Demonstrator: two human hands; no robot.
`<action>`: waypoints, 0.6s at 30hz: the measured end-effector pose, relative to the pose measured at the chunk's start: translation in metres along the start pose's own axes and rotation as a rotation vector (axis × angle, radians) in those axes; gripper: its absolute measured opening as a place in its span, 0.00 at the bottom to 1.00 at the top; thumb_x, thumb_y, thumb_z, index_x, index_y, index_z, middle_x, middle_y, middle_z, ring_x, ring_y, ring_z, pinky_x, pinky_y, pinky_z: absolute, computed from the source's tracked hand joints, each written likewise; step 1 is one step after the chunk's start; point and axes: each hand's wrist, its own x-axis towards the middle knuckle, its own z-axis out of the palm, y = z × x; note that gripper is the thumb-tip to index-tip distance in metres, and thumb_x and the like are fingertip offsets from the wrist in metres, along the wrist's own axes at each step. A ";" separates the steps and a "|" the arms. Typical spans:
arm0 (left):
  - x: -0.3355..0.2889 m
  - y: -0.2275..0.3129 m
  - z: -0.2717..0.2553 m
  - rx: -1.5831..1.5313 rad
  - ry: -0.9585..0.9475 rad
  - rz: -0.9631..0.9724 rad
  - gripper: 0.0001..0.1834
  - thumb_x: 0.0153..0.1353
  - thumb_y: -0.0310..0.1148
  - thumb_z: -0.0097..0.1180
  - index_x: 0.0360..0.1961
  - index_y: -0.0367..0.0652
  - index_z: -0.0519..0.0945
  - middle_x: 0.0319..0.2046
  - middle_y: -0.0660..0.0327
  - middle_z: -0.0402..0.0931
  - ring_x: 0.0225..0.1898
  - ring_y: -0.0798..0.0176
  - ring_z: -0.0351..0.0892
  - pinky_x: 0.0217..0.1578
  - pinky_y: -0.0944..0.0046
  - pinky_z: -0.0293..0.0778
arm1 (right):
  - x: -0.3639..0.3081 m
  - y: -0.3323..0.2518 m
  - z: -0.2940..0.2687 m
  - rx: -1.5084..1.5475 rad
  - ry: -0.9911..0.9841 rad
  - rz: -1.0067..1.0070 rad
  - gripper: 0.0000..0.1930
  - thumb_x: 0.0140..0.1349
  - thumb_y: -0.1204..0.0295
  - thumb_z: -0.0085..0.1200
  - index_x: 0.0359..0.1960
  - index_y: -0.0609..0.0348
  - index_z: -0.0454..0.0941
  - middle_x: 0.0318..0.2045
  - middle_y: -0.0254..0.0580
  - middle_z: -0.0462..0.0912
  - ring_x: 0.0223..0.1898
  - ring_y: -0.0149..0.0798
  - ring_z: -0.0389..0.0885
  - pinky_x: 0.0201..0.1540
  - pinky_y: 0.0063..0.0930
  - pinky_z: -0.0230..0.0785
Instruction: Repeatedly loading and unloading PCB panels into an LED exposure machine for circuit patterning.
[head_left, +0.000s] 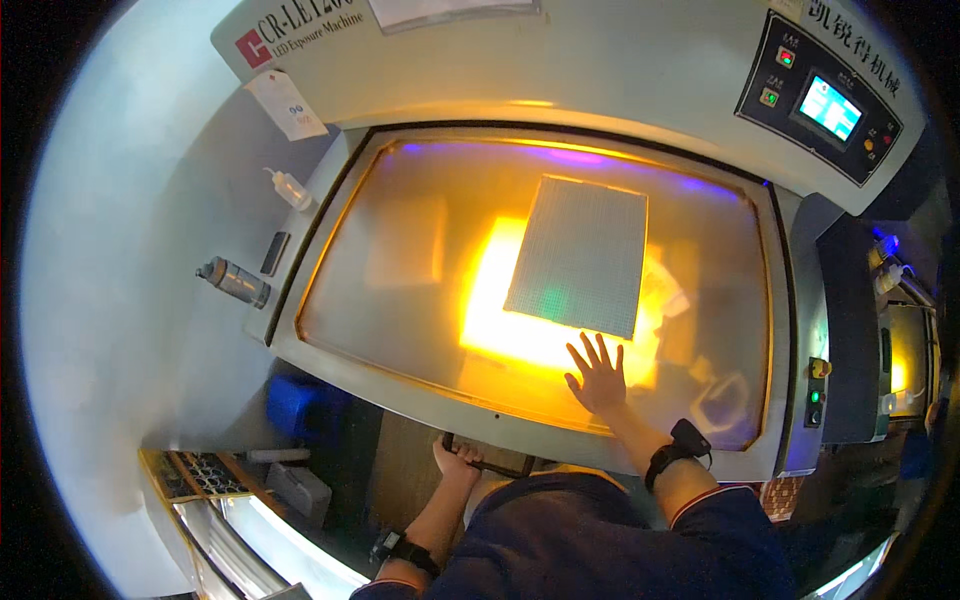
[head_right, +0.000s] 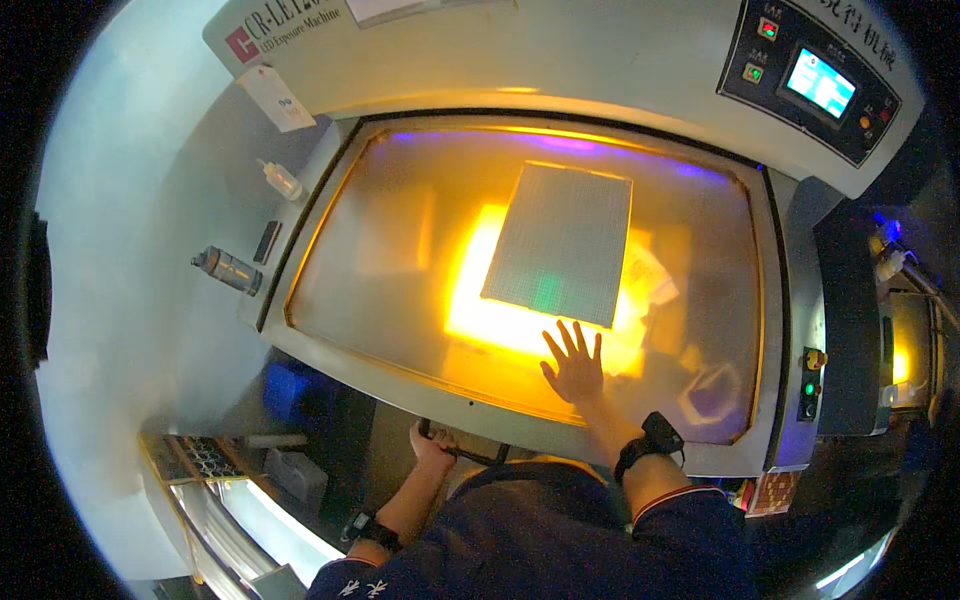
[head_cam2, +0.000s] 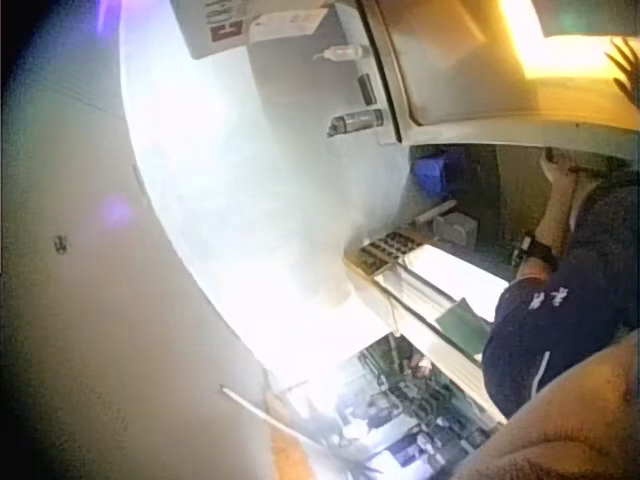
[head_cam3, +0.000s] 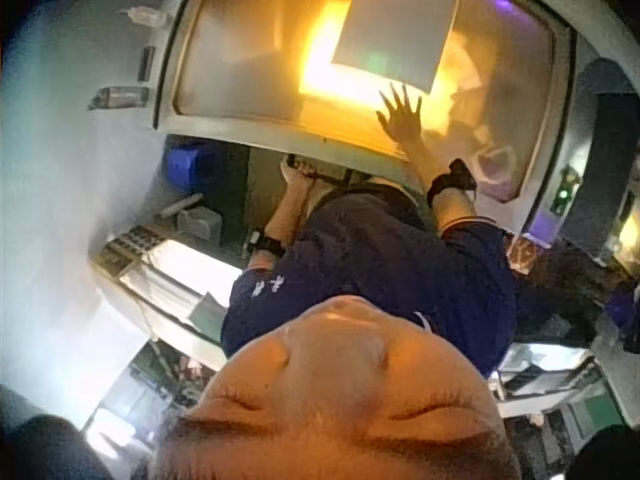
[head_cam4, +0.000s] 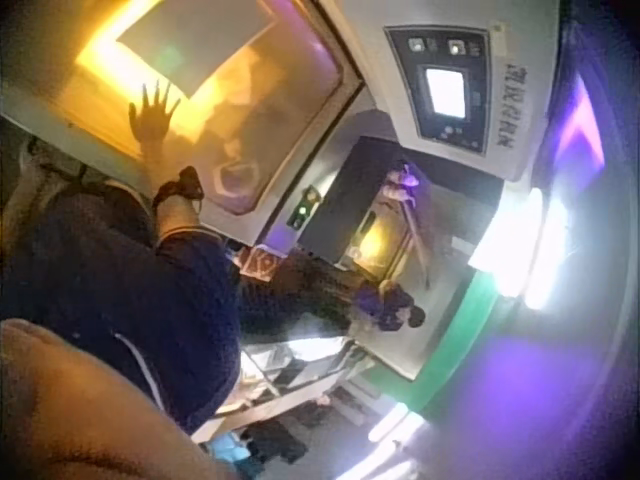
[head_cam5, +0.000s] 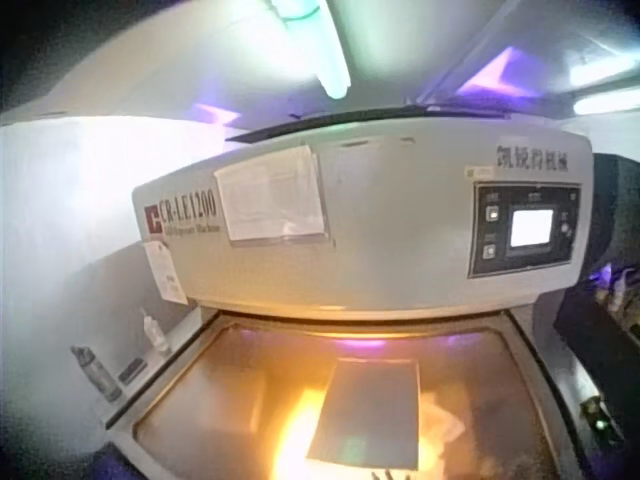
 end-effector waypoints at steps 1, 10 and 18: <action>0.001 0.001 -0.003 0.002 0.015 0.000 0.25 0.64 0.57 0.42 0.17 0.52 0.59 0.10 0.67 0.52 0.12 0.64 0.52 0.18 0.61 0.55 | 0.002 0.000 0.001 -0.012 0.012 0.001 0.32 0.64 0.47 0.48 0.70 0.34 0.61 0.73 0.36 0.56 0.74 0.48 0.49 0.71 0.67 0.36; -0.022 0.017 -0.012 0.087 -0.120 -0.023 0.25 0.68 0.58 0.42 0.25 0.49 0.67 0.16 0.64 0.62 0.18 0.59 0.67 0.26 0.55 0.68 | -0.077 -0.032 -0.024 1.341 -0.600 -0.170 0.32 0.69 0.45 0.43 0.64 0.56 0.70 0.61 0.49 0.75 0.62 0.50 0.73 0.68 0.42 0.57; -0.021 0.065 -0.102 1.057 -0.209 0.060 0.24 0.73 0.52 0.41 0.50 0.40 0.73 0.46 0.55 0.81 0.41 0.61 0.80 0.41 0.59 0.75 | -0.203 -0.072 0.154 1.004 -0.490 0.507 0.20 0.71 0.61 0.44 0.58 0.56 0.75 0.55 0.51 0.78 0.59 0.47 0.75 0.61 0.38 0.66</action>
